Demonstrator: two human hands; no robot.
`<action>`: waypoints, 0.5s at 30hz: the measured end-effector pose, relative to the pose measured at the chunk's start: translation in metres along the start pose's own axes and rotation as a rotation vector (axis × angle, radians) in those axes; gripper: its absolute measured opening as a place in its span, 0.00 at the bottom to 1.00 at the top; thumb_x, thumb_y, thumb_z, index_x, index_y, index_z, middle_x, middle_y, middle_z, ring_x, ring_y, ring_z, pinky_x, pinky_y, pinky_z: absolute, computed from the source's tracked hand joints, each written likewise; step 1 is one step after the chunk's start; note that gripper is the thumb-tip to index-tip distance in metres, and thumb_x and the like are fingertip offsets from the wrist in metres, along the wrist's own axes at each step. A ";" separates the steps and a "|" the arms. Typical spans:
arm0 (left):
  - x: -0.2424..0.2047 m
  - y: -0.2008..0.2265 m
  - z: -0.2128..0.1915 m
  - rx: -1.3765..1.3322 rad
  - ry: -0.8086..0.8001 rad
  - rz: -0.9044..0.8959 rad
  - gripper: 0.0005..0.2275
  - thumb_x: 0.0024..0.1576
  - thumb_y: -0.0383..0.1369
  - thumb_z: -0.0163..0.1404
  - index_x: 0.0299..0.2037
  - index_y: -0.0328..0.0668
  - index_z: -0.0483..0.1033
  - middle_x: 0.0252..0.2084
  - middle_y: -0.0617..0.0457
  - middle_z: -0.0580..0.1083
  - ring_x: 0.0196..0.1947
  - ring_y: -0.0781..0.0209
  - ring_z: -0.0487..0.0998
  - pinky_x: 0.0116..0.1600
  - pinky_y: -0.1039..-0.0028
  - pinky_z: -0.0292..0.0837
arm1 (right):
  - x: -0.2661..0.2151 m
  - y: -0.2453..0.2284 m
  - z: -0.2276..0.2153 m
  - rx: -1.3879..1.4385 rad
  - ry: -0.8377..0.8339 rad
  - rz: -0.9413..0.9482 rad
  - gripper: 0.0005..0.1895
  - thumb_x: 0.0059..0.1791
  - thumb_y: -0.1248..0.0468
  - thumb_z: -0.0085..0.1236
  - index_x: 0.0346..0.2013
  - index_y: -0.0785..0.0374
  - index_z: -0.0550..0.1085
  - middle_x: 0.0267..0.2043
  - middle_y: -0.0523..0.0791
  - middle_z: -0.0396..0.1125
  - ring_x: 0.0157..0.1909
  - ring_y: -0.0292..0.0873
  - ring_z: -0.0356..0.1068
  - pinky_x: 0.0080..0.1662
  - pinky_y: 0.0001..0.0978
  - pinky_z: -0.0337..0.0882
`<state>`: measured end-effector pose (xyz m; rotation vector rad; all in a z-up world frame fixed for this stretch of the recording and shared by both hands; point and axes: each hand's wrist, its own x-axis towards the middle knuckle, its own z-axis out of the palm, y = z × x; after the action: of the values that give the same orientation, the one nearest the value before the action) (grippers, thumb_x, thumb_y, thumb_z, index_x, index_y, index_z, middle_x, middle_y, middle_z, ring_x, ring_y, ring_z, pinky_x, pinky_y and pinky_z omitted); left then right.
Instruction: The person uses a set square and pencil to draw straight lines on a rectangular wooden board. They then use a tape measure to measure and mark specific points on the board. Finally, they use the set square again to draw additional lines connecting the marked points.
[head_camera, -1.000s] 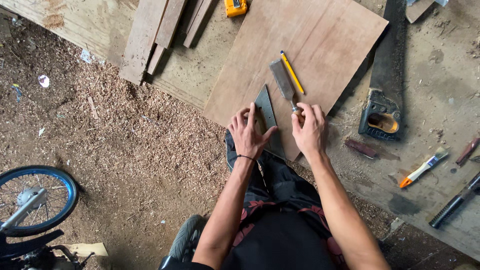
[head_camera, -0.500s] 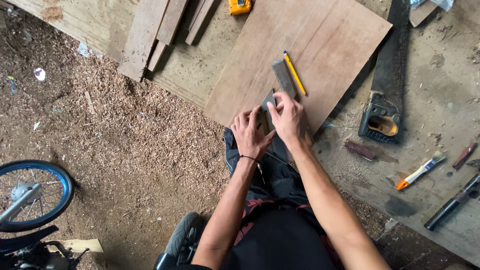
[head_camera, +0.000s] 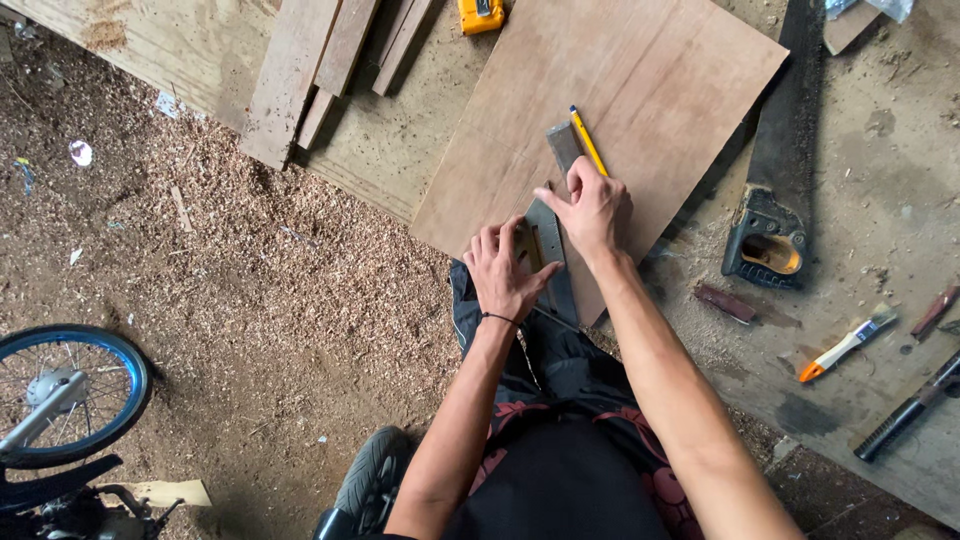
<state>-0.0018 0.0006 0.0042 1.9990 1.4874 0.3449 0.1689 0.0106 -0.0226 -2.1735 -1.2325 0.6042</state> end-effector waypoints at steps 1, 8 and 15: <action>-0.001 0.000 0.000 0.006 -0.004 0.003 0.41 0.33 0.47 0.72 0.60 0.50 0.71 0.49 0.52 0.70 0.52 0.50 0.69 0.58 0.57 0.61 | -0.001 0.001 0.001 0.010 0.033 0.002 0.24 0.43 0.56 0.74 0.24 0.61 0.64 0.17 0.44 0.61 0.20 0.50 0.66 0.27 0.45 0.63; -0.005 -0.006 -0.002 0.023 0.004 0.080 0.39 0.39 0.46 0.70 0.63 0.48 0.70 0.51 0.50 0.70 0.52 0.50 0.70 0.57 0.57 0.63 | -0.018 -0.008 -0.016 0.029 -0.068 0.029 0.16 0.51 0.57 0.68 0.27 0.60 0.71 0.20 0.43 0.68 0.23 0.46 0.71 0.29 0.41 0.66; -0.038 -0.046 -0.009 -0.053 0.128 -0.033 0.22 0.49 0.37 0.67 0.51 0.44 0.73 0.48 0.47 0.71 0.50 0.51 0.73 0.55 0.60 0.71 | -0.048 -0.014 -0.032 -0.002 -0.327 0.175 0.15 0.44 0.53 0.71 0.30 0.60 0.77 0.25 0.46 0.75 0.27 0.46 0.76 0.31 0.39 0.71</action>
<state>-0.0552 -0.0235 -0.0110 1.9398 1.5709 0.5022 0.1578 -0.0333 0.0154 -2.2611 -1.2078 1.0661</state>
